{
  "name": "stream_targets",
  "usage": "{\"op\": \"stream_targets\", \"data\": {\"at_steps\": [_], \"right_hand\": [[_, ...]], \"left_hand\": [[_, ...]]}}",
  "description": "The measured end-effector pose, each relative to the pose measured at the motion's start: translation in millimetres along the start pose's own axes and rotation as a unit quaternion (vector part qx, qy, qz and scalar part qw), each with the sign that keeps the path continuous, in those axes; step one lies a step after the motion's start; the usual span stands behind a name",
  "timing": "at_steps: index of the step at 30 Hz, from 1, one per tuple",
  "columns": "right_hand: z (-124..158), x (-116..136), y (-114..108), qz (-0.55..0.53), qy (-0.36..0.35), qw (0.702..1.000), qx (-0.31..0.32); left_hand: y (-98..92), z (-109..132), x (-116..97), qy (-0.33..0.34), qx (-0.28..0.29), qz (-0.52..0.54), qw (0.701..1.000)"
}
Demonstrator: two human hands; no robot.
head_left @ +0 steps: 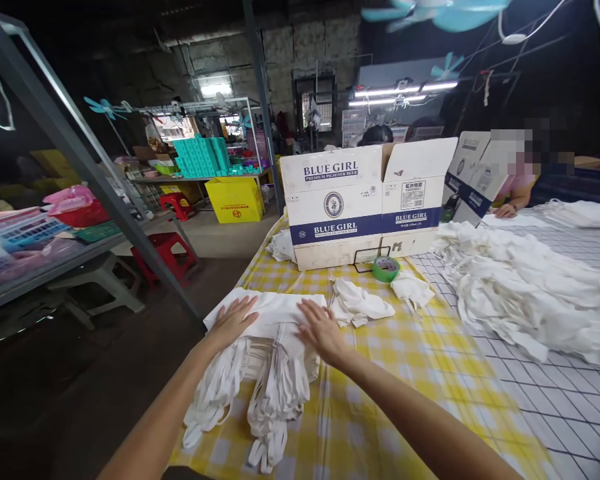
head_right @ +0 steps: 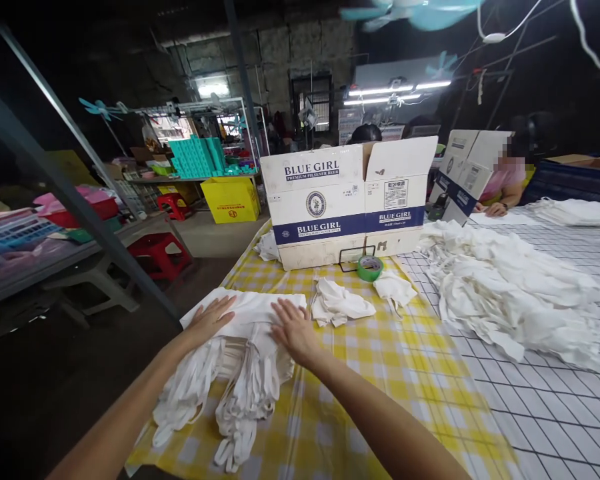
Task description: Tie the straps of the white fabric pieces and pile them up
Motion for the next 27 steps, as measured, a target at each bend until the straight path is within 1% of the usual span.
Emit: {"op": "stream_targets", "data": {"at_steps": [2,3,4,6,7,8,10,12,14,16,17,18,20,22,24,25,26,27], "right_hand": [[1,-39,-28,0.031,0.090,0.994,-0.058],[4,-59,-41,0.049,0.133,0.987,-0.070],[6,-76,-51,0.058,0.152,0.984,-0.069],[12,-102,-65,0.061,0.154,0.985,-0.044],[14,-110,-70,0.056,0.144,0.988,-0.029],[15,-114,-74,0.048,0.135,0.990,-0.014],[18,-112,-83,0.029,0.119,0.992,0.010],[20,-99,-99,0.009,0.105,0.994,0.031],[24,-79,-119,-0.048,0.092,0.993,0.064],[29,-55,-142,-0.156,0.081,0.979,0.104],[33,-44,-153,-0.211,0.076,0.968,0.117],[36,-35,-164,-0.257,0.074,0.956,0.122],[43,-25,-184,-0.311,0.079,0.942,0.099],[52,-25,-202,-0.331,0.097,0.937,0.053],[63,-28,-217,-0.348,0.120,0.930,0.005],[70,-31,-223,-0.365,0.133,0.922,-0.015],[77,-32,-229,-0.391,0.148,0.908,-0.031],[85,-34,-234,-0.426,0.168,0.888,-0.042]], "left_hand": [[-9.0,10,-7,-0.014,-0.066,-0.018,0.998],[-14.6,17,-15,-0.015,-0.110,-0.024,0.993],[-20.3,27,-28,-0.010,-0.154,-0.024,0.988],[-30.1,50,-64,0.018,-0.218,0.007,0.976],[-33.8,62,-85,0.040,-0.231,0.039,0.971],[-36.8,73,-107,0.065,-0.231,0.079,0.968],[-41.0,91,-151,0.117,-0.192,0.178,0.958],[-47.1,100,-189,0.171,-0.150,0.279,0.933],[-56.7,98,-214,0.179,-0.146,0.366,0.902],[-65.7,86,-230,0.174,-0.147,0.436,0.871],[-68.4,78,-238,0.183,-0.131,0.468,0.854],[-69.7,71,-247,0.202,-0.097,0.499,0.837],[-69.9,60,-268,0.254,0.000,0.555,0.792],[-71.1,59,-284,0.292,0.093,0.601,0.738],[-76.3,65,-294,0.314,0.159,0.633,0.689],[-80.2,71,-297,0.324,0.191,0.646,0.664],[-84.4,78,-299,0.331,0.225,0.658,0.637],[-88.6,84,-301,0.334,0.255,0.670,0.611]]}}
Point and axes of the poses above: each hand's wrist, its own z-axis away from the middle knuckle, its own y-axis out of the palm, x = y × z, the point moved 5 cm from there along -z, towards the middle knuckle, and after that the axes turned 10 degrees about -z, right-handed, at the moved point
